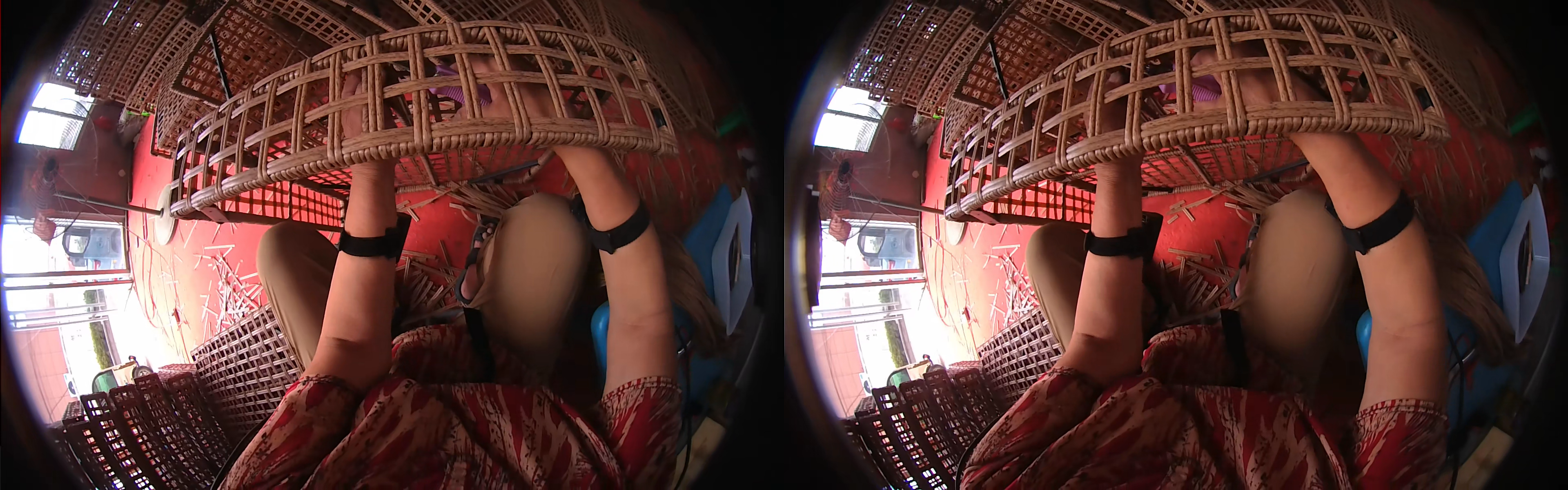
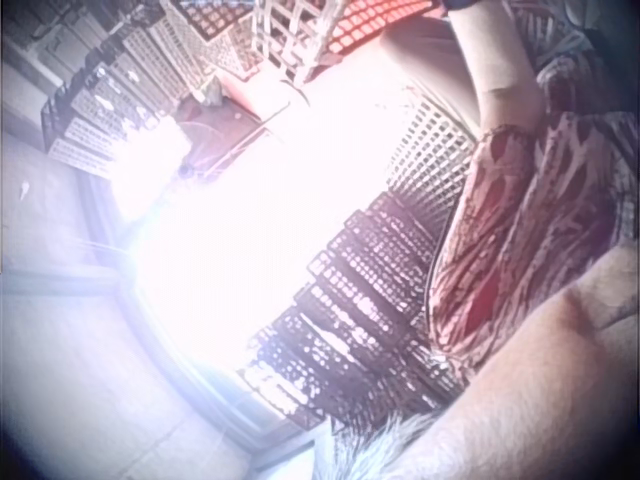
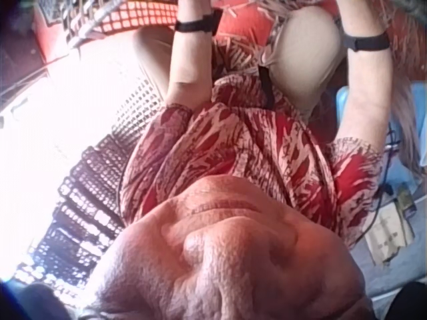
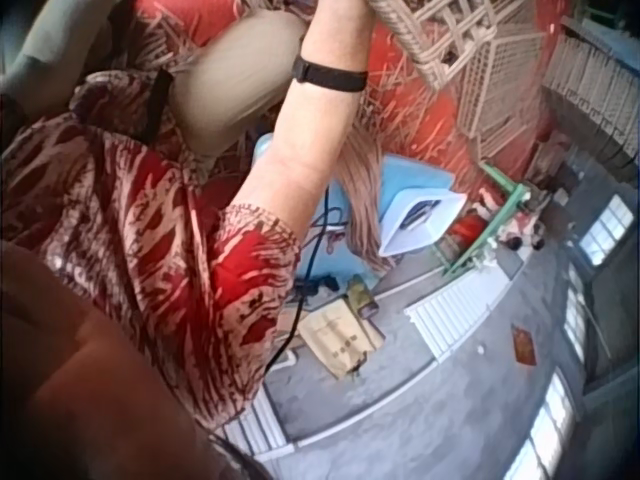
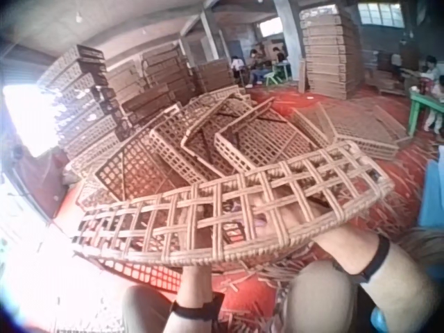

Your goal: The person gathers bundles of bamboo or rattan strips and uses clippers to finish the edges of a woven furniture frame.

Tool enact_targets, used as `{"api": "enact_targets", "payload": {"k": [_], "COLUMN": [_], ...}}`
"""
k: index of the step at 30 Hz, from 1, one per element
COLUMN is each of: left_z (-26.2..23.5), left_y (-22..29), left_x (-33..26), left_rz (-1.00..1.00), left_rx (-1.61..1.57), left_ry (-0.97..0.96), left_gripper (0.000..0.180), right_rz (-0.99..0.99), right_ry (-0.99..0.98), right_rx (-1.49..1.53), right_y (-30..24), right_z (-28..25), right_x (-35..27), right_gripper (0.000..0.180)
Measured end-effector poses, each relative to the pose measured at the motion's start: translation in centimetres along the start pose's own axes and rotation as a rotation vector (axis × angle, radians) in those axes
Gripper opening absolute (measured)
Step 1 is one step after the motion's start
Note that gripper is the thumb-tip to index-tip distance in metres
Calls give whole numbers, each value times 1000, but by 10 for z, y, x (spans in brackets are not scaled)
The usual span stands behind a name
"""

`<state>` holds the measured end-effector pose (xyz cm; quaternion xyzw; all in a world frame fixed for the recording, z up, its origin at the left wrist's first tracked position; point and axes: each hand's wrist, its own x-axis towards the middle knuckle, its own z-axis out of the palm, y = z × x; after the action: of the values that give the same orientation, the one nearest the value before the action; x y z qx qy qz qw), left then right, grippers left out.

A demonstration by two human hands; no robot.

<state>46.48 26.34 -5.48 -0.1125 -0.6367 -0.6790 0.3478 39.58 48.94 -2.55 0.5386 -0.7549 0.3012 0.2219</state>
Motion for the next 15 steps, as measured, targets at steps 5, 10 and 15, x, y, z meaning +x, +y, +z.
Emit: {"api": "enact_targets", "payload": {"k": [5, 10, 15], "left_z": [-14, -12, -9], "left_y": [-22, -20, 0], "left_x": [5, 5, 5], "left_rz": [-201, -339, -315], "left_rx": [-322, -758, -736], "left_ry": [66, 8, 55], "left_gripper": [33, 30, 29], "right_rz": [-25, -32, -50], "right_ry": [-72, -102, -100], "right_rx": [-2, -3, 31], "right_y": [-6, -2, -5], "right_z": [-6, -9, -4], "right_x": [-1, -9, -10], "right_gripper": [40, 39, 39]}}
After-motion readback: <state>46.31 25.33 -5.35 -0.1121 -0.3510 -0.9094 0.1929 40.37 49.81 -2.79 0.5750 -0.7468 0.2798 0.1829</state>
